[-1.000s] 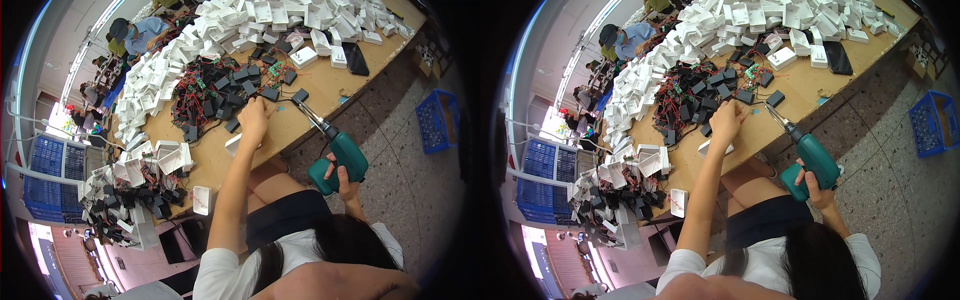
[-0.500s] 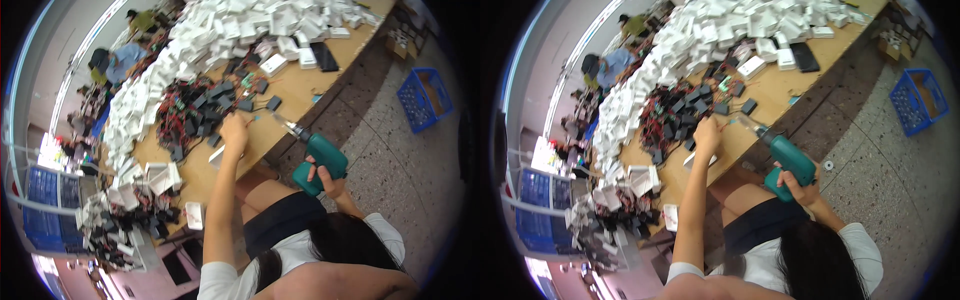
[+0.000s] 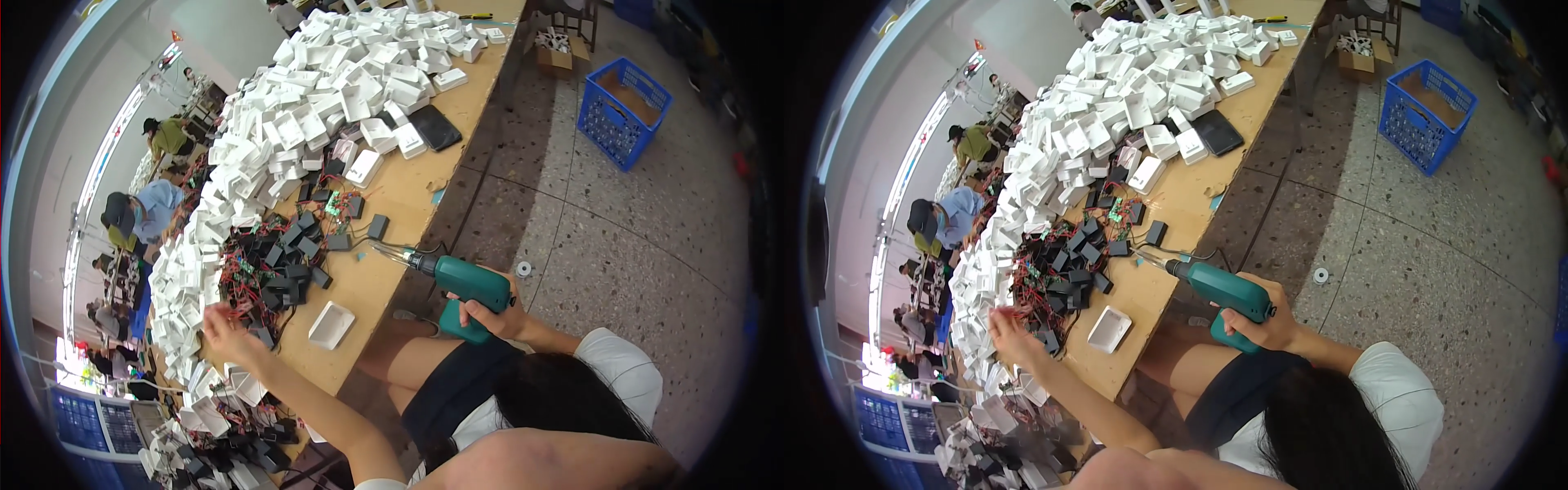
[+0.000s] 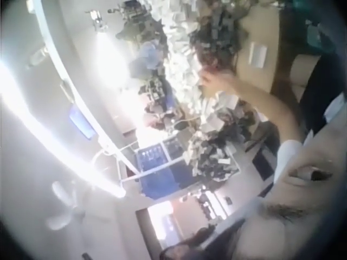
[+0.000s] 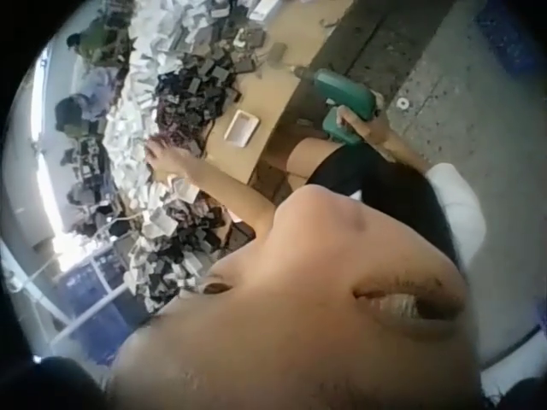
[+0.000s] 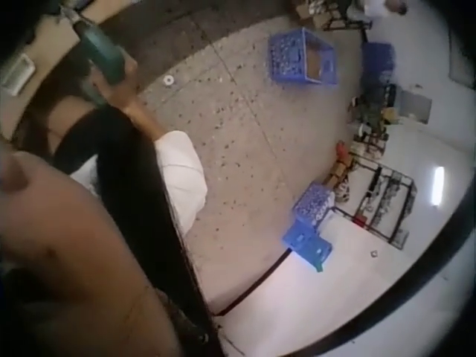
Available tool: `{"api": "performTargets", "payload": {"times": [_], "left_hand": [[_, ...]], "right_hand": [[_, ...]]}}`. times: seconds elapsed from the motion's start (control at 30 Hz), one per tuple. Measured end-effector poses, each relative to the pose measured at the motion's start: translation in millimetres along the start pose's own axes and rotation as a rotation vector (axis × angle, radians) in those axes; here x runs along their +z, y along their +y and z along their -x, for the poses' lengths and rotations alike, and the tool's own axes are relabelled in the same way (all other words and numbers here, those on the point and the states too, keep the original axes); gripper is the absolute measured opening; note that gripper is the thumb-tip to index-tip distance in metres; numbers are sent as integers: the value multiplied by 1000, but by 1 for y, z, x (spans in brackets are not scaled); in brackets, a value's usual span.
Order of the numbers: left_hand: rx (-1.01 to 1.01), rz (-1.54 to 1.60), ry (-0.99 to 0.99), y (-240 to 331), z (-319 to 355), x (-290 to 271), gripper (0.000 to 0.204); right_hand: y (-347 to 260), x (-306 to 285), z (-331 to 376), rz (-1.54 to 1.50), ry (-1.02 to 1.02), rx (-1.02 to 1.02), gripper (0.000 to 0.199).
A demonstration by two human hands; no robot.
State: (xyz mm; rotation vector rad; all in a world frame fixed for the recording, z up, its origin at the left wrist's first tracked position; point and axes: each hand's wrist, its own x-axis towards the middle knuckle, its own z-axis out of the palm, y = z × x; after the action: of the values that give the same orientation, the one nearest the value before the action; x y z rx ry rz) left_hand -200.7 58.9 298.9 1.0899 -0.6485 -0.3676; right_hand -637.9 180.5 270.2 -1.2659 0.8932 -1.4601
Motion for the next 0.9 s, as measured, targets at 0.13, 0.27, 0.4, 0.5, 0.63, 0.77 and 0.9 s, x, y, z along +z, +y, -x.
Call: {"api": "performTargets", "payload": {"times": [0.13, 0.27, 0.4, 0.5, 0.63, 0.77, 0.9], "left_hand": [[181, -177, 249, 36, -11, -38, 27], [387, -656, 67, 23, -19, -100, 19], [285, -855, -209, -27, -13, -160, 9], [177, -830, -315, -67, 6, -187, 11], [-4, -679, -331, -113, 15, -213, 8], [-190, -61, -234, -129, 14, -233, 8], [-164, 87, 20, -93, -25, -254, 11]], "right_hand": [[32, 38, -8, -36, -31, 107, 23], [88, 115, 4, -47, -45, 145, 36], [128, 174, 16, -3, -215, 176, 35], [153, 206, 20, 29, -253, 199, 34], [182, 244, 26, 41, -310, 209, 34], [201, 275, 28, 35, -353, 234, 34], [214, 300, 33, 61, -376, 222, 36]]}}
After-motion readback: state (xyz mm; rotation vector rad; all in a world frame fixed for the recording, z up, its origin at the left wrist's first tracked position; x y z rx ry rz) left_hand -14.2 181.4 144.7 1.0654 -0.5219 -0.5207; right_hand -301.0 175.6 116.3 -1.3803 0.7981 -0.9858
